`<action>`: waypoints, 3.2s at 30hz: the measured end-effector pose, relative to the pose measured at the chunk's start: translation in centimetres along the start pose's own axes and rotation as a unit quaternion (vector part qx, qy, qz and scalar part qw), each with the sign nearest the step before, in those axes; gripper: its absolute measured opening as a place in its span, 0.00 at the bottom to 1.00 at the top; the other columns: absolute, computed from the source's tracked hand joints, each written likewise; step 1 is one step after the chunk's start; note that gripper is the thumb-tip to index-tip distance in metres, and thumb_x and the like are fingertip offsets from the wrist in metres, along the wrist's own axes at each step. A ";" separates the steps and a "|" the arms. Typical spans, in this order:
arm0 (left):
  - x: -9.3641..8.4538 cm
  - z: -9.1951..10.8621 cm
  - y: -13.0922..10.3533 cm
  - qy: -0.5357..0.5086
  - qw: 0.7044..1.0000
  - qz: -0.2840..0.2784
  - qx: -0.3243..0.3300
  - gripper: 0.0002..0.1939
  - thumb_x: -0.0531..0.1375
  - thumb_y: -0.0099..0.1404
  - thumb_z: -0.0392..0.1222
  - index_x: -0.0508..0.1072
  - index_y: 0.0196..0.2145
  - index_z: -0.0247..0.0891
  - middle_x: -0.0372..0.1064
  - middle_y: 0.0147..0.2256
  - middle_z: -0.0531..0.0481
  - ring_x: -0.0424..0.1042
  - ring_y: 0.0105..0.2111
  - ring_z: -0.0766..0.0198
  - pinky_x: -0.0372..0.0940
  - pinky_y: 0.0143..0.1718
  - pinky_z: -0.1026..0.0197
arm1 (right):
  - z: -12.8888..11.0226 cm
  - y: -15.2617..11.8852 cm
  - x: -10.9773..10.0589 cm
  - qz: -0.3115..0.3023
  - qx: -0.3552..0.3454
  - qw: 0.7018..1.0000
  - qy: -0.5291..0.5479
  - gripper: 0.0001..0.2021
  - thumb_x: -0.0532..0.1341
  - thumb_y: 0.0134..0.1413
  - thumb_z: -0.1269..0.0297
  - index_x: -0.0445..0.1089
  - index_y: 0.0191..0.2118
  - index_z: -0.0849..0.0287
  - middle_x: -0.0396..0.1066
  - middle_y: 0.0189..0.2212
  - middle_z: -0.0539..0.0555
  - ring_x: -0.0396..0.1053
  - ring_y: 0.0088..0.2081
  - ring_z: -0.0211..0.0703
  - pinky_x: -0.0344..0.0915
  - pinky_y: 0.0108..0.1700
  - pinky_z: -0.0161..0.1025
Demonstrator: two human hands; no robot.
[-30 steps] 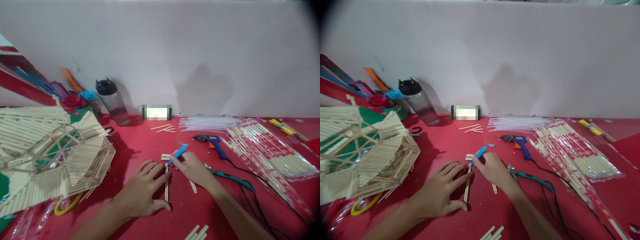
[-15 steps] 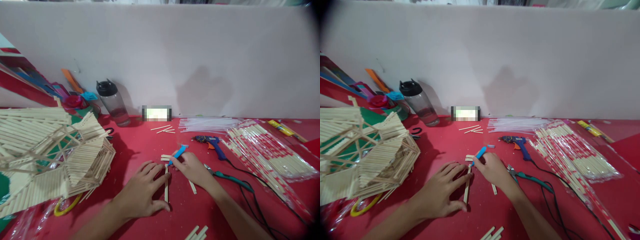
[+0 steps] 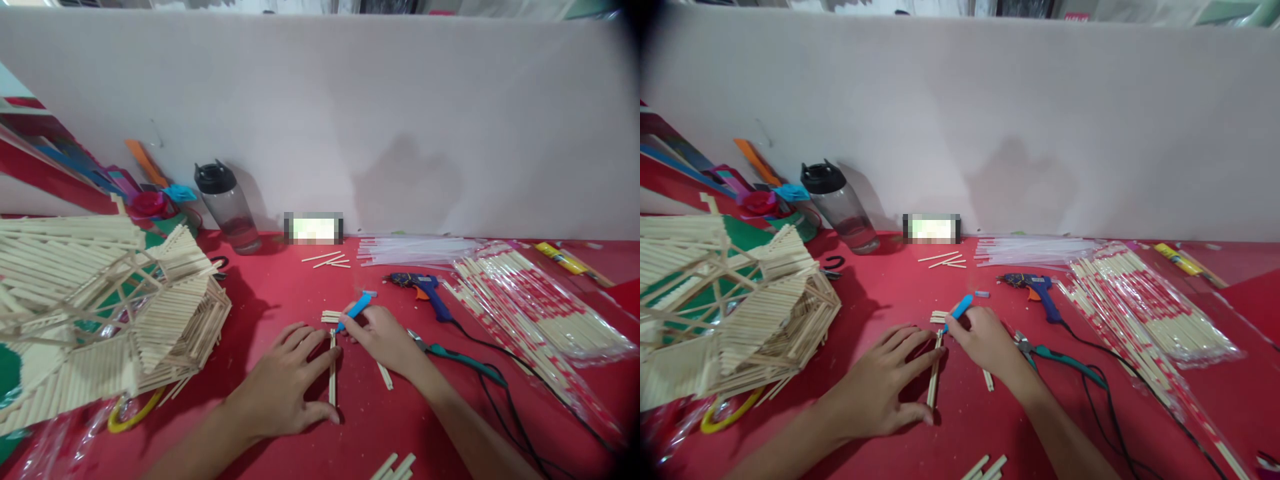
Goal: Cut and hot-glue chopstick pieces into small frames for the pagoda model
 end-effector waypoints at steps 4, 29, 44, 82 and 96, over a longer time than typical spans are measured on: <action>-0.1 0.0 -0.1 0.007 1.000 0.005 0.006 0.40 0.55 0.59 0.73 0.70 0.58 0.41 0.68 0.54 0.38 0.68 0.53 0.47 0.60 0.59 0.43 | -1.0 -0.2 -0.9 0.001 -0.032 0.999 -0.007 0.15 0.55 0.64 0.55 0.74 0.34 0.58 0.75 0.28 0.52 0.73 0.31 0.44 0.67 0.38 0.38; -0.1 2.5 -0.1 0.008 0.999 -0.043 0.027 0.23 0.53 0.69 0.59 0.72 0.50 0.41 0.71 0.42 0.45 0.67 0.45 0.51 0.60 0.51 0.46 | 2.6 0.1 -5.6 -0.096 -0.133 0.946 -0.279 0.20 0.53 0.58 0.78 0.74 0.50 0.55 0.73 0.49 0.59 0.70 0.50 0.50 0.61 0.53 0.42; -0.8 3.2 0.2 0.029 0.998 -0.050 0.014 0.20 0.54 0.70 0.56 0.70 0.52 0.42 0.70 0.43 0.44 0.67 0.44 0.53 0.61 0.49 0.48 | -0.2 -0.6 -6.5 -0.030 -0.153 0.969 -0.193 0.08 0.53 0.63 0.71 0.68 0.42 0.56 0.70 0.41 0.55 0.69 0.43 0.44 0.61 0.47 0.40; 1.7 1.0 15.3 0.095 0.990 -0.036 -0.097 0.12 0.53 0.71 0.40 0.75 0.41 0.35 0.75 0.39 0.40 0.73 0.41 0.53 0.62 0.47 0.54 | 3.5 -2.1 -12.6 -0.012 -0.063 0.952 -0.300 0.11 0.57 0.62 0.70 0.70 0.48 0.56 0.76 0.44 0.58 0.72 0.46 0.49 0.59 0.43 0.37; -2.2 4.1 11.1 -0.037 0.988 0.035 -0.145 0.06 0.56 0.68 0.39 0.74 0.39 0.40 0.77 0.37 0.47 0.74 0.37 0.59 0.62 0.37 0.62 | -0.3 -3.8 -12.4 -0.009 -0.139 0.963 -0.232 0.08 0.57 0.60 0.70 0.70 0.44 0.55 0.76 0.41 0.54 0.71 0.44 0.46 0.59 0.42 0.36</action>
Point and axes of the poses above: each hand's wrist, its own y-axis towards the middle knuckle, its own x-axis out of the palm, z = x × y, the point moved 2 cm from there along y, towards the middle knuckle
